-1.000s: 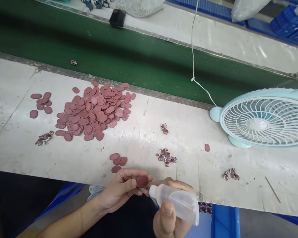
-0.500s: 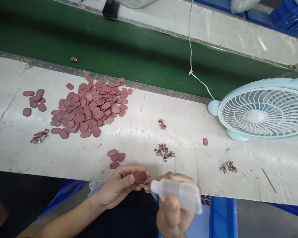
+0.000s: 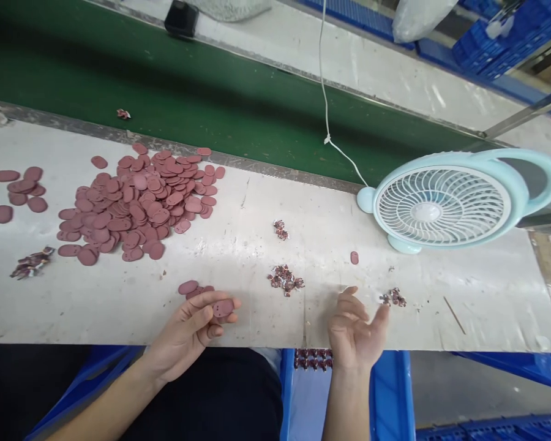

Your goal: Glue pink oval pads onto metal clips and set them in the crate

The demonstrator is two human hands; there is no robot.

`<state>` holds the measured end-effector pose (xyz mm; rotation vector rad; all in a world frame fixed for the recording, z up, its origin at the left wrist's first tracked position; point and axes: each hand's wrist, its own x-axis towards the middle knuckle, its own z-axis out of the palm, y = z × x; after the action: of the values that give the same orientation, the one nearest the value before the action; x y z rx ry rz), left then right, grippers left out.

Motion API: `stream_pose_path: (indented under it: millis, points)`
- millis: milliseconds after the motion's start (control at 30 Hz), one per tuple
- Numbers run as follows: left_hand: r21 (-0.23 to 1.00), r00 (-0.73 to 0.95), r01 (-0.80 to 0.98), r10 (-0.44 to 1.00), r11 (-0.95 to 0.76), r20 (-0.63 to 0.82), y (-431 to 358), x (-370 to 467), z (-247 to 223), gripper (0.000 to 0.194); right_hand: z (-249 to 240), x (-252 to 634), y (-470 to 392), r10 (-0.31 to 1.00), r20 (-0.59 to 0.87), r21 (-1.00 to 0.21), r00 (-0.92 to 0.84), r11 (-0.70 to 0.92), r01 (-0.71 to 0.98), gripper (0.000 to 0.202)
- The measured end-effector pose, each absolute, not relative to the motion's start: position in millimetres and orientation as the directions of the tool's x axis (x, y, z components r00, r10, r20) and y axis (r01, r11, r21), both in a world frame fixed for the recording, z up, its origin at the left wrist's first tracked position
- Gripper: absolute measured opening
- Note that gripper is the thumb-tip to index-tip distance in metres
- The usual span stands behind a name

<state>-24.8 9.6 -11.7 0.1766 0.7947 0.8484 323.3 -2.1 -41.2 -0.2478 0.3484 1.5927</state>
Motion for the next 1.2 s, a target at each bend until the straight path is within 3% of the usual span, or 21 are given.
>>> stream_pose_path:
  millis: [33,67,100,133,167,200,300,433,567,633,700,800,900,1000,1200]
  points:
    - [0.441,0.387,-0.605,0.728,0.664,-0.566,10.0,-25.5,-12.0,0.02,-34.1,312.9,-8.4,0.931,-0.363,-0.258,0.05,-0.049,-0.965,0.04]
    - [0.443,0.377,-0.606,0.729,0.66,-0.571,10.3,-25.7,-12.4,0.02,-26.9,300.9,-13.6,0.933,-0.319,-0.626,0.166,-0.076,-0.776,0.036]
    - [0.444,0.37,-0.608,0.73,0.658,-0.575,10.5,-25.4,-12.6,0.019,-20.7,288.5,-16.8,0.938,-0.239,-0.895,0.251,-0.112,-0.432,0.031]
    - [0.445,0.366,-0.607,0.728,0.659,-0.579,10.7,-24.7,-12.9,0.019,-15.9,276.8,-17.3,0.946,-0.155,-0.987,0.285,-0.138,-0.079,0.027]
    - [0.445,0.365,-0.605,0.726,0.661,-0.583,11.0,-23.7,-13.0,0.019,-12.9,266.7,-15.1,0.955,-0.101,-0.971,0.28,-0.155,0.179,0.024]
    - [0.444,0.366,-0.602,0.723,0.664,-0.586,11.1,-22.5,-13.0,0.019,-11.6,258.7,-10.5,0.963,-0.086,-0.938,0.257,-0.164,0.304,0.023]
    - [0.439,0.384,-0.586,0.71,0.681,-0.59,11.1,-19.9,-11.8,0.02,-13.4,248.8,10.4,0.984,-0.077,-0.847,0.162,-0.151,0.51,0.027]
    - [0.444,0.399,-0.572,0.707,0.69,-0.584,10.1,-20.9,-8.5,0.02,-14.6,257.1,28.8,0.991,-0.096,-0.721,0.089,-0.131,0.68,0.022]
    - [0.456,0.391,-0.562,0.707,0.691,-0.59,9.3,-21.1,-6.7,0.019,-9.9,265.9,28.4,0.979,-0.115,-0.627,0.168,-0.203,0.752,0.017]
    - [0.462,0.392,-0.566,0.716,0.683,-0.578,8.8,-19.0,-6.8,0.02,-3.9,262.5,22.6,0.965,-0.114,-0.606,0.237,-0.257,0.753,0.017]
    - [0.479,0.398,-0.567,0.732,0.671,-0.554,8.0,-15.7,-7.1,0.021,6.1,250.4,12.9,0.954,-0.148,-0.673,0.261,-0.29,0.68,0.017]
    - [0.519,0.397,-0.56,0.759,0.646,-0.516,5.9,-10.7,-8.0,0.02,25.5,218.1,-4.2,0.959,-0.251,-0.907,0.133,-0.281,0.314,0.009]
    - [0.569,0.376,-0.554,0.793,0.608,-0.48,4.3,-7.8,-9.4,0.019,39.4,183.7,-13.8,0.97,-0.244,-0.97,-0.018,-0.244,-0.014,0.007]
    - [0.629,0.348,-0.561,0.843,0.538,-0.411,4.5,-8.1,-9.9,0.02,42.0,163.5,-12.2,0.975,-0.221,-0.974,-0.034,-0.222,-0.042,0.014]
    - [0.66,0.363,-0.551,0.859,0.51,-0.36,6.0,-10.5,-7.4,0.019,39.3,157.4,-3.9,0.957,-0.288,-0.957,-0.019,-0.287,0.052,0.01]
